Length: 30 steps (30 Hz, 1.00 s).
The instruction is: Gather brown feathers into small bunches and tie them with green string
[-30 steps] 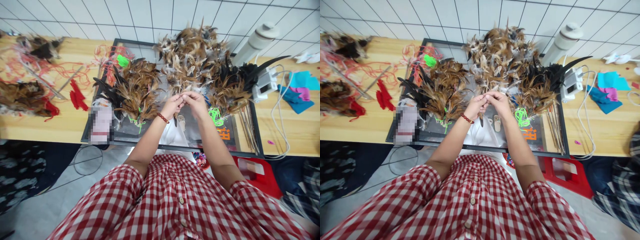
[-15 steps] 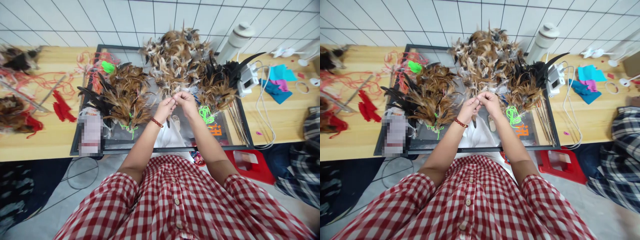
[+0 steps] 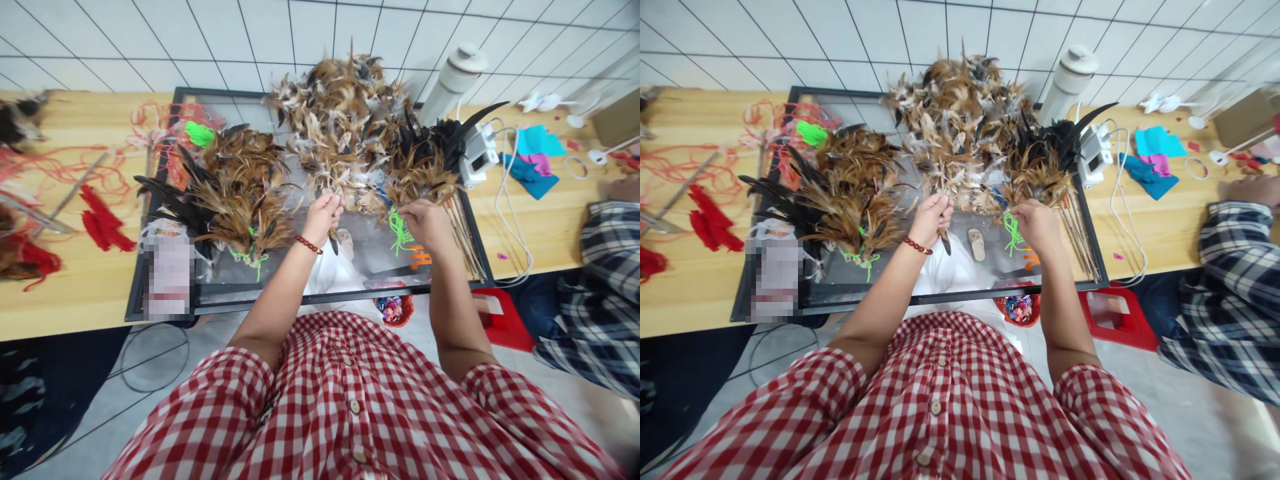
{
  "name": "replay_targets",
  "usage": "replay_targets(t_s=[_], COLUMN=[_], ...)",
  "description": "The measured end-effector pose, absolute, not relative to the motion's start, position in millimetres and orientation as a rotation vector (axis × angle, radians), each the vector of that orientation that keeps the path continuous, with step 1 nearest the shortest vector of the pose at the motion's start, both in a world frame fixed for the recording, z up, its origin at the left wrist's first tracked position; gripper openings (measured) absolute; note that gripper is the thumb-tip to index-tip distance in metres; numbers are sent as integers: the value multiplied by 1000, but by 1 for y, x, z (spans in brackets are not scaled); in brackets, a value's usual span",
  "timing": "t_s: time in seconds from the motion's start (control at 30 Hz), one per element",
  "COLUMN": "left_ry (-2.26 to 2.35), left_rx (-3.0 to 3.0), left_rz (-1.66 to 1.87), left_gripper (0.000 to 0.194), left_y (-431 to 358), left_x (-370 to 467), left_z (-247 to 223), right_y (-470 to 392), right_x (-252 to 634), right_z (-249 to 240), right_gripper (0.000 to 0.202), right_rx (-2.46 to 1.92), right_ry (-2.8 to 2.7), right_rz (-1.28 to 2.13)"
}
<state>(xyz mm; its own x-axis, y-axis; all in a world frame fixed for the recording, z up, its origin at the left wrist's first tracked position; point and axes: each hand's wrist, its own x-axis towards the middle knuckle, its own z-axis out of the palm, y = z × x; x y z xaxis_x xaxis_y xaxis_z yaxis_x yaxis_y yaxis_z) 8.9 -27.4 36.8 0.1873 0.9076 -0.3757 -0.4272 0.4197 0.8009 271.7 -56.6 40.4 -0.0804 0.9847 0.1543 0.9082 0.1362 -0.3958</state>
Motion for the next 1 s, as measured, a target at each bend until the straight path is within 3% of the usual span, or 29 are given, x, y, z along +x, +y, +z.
replay_targets(t_s=[0.2,0.37,0.7,1.0], left_ry=[1017,979,907,700], left_rx=[571,508,460,488], left_rz=[1032,1039,1042,916], left_gripper=[31,28,31,26], left_y=[-25,-25,-25,-36], left_x=[9,6,6,12], left_z=[36,39,38,38], right_y=[-41,-46,-58,-33], right_x=[270,285,264,195], right_z=[33,61,99,96], right_gripper=[20,18,15,23], right_rx=[-1918,-1683,-1664,-1412], right_ry=[-2146,-2012,-1748,-2303], right_rz=[258,350,444,402])
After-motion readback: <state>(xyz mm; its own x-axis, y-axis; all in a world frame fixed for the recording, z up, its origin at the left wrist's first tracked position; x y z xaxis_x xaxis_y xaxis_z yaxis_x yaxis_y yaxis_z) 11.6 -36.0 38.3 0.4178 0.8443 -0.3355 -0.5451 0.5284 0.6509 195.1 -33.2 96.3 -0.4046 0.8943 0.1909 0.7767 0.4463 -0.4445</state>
